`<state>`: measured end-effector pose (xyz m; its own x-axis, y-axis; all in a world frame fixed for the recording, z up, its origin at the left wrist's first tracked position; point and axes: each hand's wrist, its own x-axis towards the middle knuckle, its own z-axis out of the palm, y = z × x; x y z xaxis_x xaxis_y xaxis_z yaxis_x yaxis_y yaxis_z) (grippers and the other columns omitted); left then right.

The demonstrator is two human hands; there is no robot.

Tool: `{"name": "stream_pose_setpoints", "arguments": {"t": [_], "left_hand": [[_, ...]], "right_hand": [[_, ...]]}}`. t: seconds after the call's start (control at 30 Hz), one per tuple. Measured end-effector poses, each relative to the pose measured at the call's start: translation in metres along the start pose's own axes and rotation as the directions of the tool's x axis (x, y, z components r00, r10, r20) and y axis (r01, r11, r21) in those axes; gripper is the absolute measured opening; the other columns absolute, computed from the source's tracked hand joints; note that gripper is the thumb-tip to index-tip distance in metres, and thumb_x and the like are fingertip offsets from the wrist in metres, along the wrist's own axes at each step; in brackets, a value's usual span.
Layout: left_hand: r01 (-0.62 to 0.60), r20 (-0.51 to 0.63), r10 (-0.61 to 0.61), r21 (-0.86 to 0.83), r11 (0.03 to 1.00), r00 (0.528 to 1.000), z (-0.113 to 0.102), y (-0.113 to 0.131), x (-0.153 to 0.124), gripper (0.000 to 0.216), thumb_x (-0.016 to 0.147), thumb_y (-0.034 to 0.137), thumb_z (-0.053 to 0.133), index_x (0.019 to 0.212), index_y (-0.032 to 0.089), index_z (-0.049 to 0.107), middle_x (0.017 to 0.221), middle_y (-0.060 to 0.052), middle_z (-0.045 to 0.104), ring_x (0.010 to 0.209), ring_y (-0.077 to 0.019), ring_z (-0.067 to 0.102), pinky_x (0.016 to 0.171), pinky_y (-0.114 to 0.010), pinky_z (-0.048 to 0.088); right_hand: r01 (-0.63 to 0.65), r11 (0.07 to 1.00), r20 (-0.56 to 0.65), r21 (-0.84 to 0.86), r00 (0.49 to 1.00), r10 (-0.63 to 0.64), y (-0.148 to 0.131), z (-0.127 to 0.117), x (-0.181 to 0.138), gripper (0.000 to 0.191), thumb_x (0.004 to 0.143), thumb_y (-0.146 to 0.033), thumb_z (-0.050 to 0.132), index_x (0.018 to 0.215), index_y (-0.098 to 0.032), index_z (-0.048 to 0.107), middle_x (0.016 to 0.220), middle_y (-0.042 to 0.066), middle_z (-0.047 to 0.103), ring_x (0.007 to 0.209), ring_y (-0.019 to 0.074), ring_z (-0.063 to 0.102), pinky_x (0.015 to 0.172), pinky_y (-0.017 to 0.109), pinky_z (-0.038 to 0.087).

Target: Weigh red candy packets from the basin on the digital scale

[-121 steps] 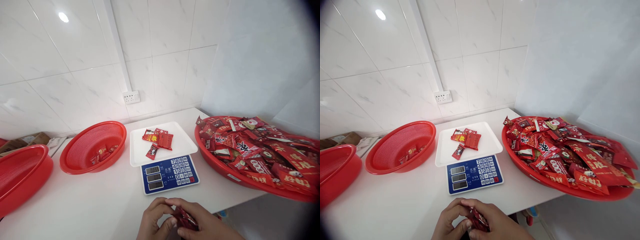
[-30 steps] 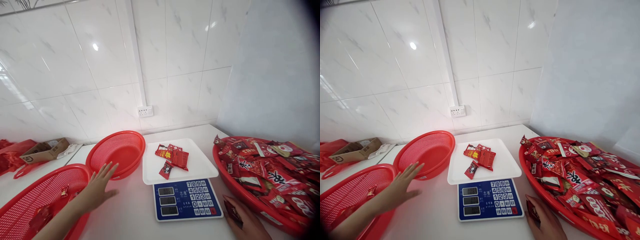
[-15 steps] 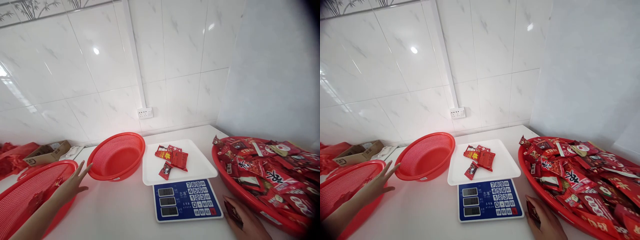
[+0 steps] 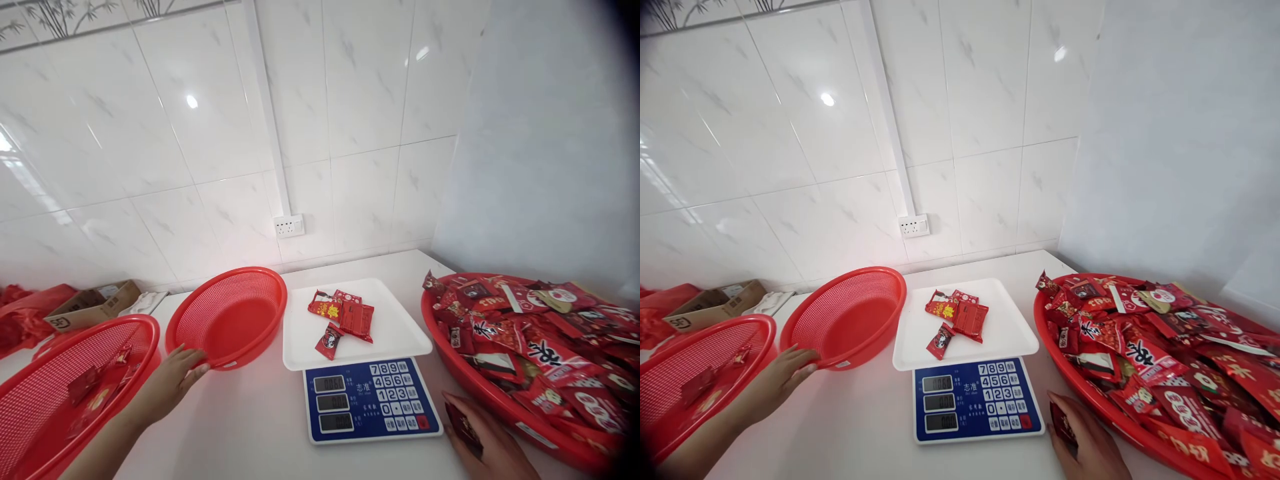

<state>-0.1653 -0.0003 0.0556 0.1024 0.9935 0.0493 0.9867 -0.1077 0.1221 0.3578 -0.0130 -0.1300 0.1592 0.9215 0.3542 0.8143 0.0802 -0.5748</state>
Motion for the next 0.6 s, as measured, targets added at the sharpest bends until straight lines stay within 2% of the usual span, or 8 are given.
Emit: {"name": "stream_pose_setpoints", "arguments": {"t": [0.07, 0.17, 0.27, 0.33, 0.43, 0.5, 0.6], "left_hand": [[0.019, 0.052, -0.017, -0.042, 0.999, 0.999, -0.007, 0.001, -0.006, 0.045, 0.088, 0.050, 0.027, 0.091, 0.025, 0.065, 0.098, -0.003, 0.066, 0.097, -0.0219, 0.058, 0.092, -0.036, 0.041], [0.046, 0.063, -0.044, -0.038, 0.998, 0.997, -0.012, -0.009, -0.011, 0.043, 0.087, 0.050, 0.031, 0.086, 0.024, 0.066, 0.091, -0.005, 0.066, 0.092, -0.0237, 0.058, 0.085, -0.036, 0.043], [0.075, 0.056, -0.073, -0.038, 0.996, 0.996, -0.011, -0.015, -0.008, 0.044, 0.086, 0.051, 0.033, 0.091, 0.023, 0.065, 0.093, -0.006, 0.066, 0.094, -0.0249, 0.058, 0.087, -0.038, 0.042], [0.120, 0.021, -0.118, -0.079, 0.990, 0.993, -0.009, -0.006, -0.002, 0.045, 0.085, 0.053, 0.033, 0.099, 0.022, 0.063, 0.102, -0.007, 0.065, 0.099, -0.0251, 0.058, 0.088, -0.038, 0.043], [0.095, -0.063, -0.109, -0.197, 0.976, 0.992, -0.010, 0.034, 0.014, 0.046, 0.085, 0.054, 0.033, 0.114, 0.025, 0.056, 0.120, -0.006, 0.057, 0.110, -0.0241, 0.053, 0.089, -0.036, 0.045], [-0.001, -0.091, -0.023, -0.251, 0.968, 0.996, -0.010, 0.075, 0.028, 0.048, 0.086, 0.054, 0.031, 0.124, 0.030, 0.047, 0.131, -0.003, 0.049, 0.120, -0.0233, 0.046, 0.095, -0.037, 0.042], [-0.177, -0.027, 0.176, -0.256, 0.950, 0.984, -0.005, 0.135, 0.057, 0.060, 0.083, 0.060, 0.034, 0.135, 0.032, 0.032, 0.145, -0.002, 0.030, 0.133, -0.0237, 0.026, 0.104, -0.041, 0.032]], "right_hand": [[-0.001, 1.000, -0.005, 0.000, 1.000, 0.001, -0.001, 0.000, 0.000, 0.043, 0.076, -0.044, 0.045, 0.110, -0.023, 0.059, 0.109, 0.008, 0.065, 0.098, 0.0263, 0.062, 0.083, 0.039, 0.053], [-0.012, 1.000, -0.004, -0.008, 1.000, 0.012, -0.002, 0.000, 0.000, 0.043, 0.076, -0.045, 0.044, 0.109, -0.023, 0.059, 0.110, 0.008, 0.065, 0.098, 0.0263, 0.062, 0.082, 0.039, 0.053], [-0.013, 1.000, -0.011, -0.007, 1.000, 0.013, -0.003, 0.000, -0.001, 0.043, 0.076, -0.045, 0.044, 0.110, -0.023, 0.058, 0.111, 0.008, 0.064, 0.100, 0.0263, 0.061, 0.083, 0.039, 0.052], [-0.006, 1.000, -0.016, -0.005, 1.000, 0.006, -0.004, -0.001, -0.001, 0.042, 0.076, -0.044, 0.044, 0.110, -0.023, 0.058, 0.111, 0.007, 0.064, 0.101, 0.0259, 0.061, 0.083, 0.039, 0.052], [0.002, 1.000, -0.010, -0.008, 1.000, -0.002, -0.007, -0.003, 0.000, 0.042, 0.076, -0.043, 0.043, 0.110, -0.023, 0.058, 0.110, 0.007, 0.065, 0.099, 0.0250, 0.061, 0.084, 0.038, 0.052], [0.004, 1.000, 0.004, -0.007, 1.000, -0.004, -0.009, -0.005, 0.000, 0.042, 0.077, -0.042, 0.043, 0.111, -0.022, 0.057, 0.111, 0.007, 0.064, 0.100, 0.0244, 0.061, 0.084, 0.037, 0.052], [0.010, 1.000, 0.023, -0.003, 1.000, -0.009, -0.010, -0.007, 0.000, 0.041, 0.078, -0.041, 0.043, 0.113, -0.023, 0.057, 0.112, 0.007, 0.063, 0.101, 0.0234, 0.060, 0.084, 0.035, 0.051]]}}
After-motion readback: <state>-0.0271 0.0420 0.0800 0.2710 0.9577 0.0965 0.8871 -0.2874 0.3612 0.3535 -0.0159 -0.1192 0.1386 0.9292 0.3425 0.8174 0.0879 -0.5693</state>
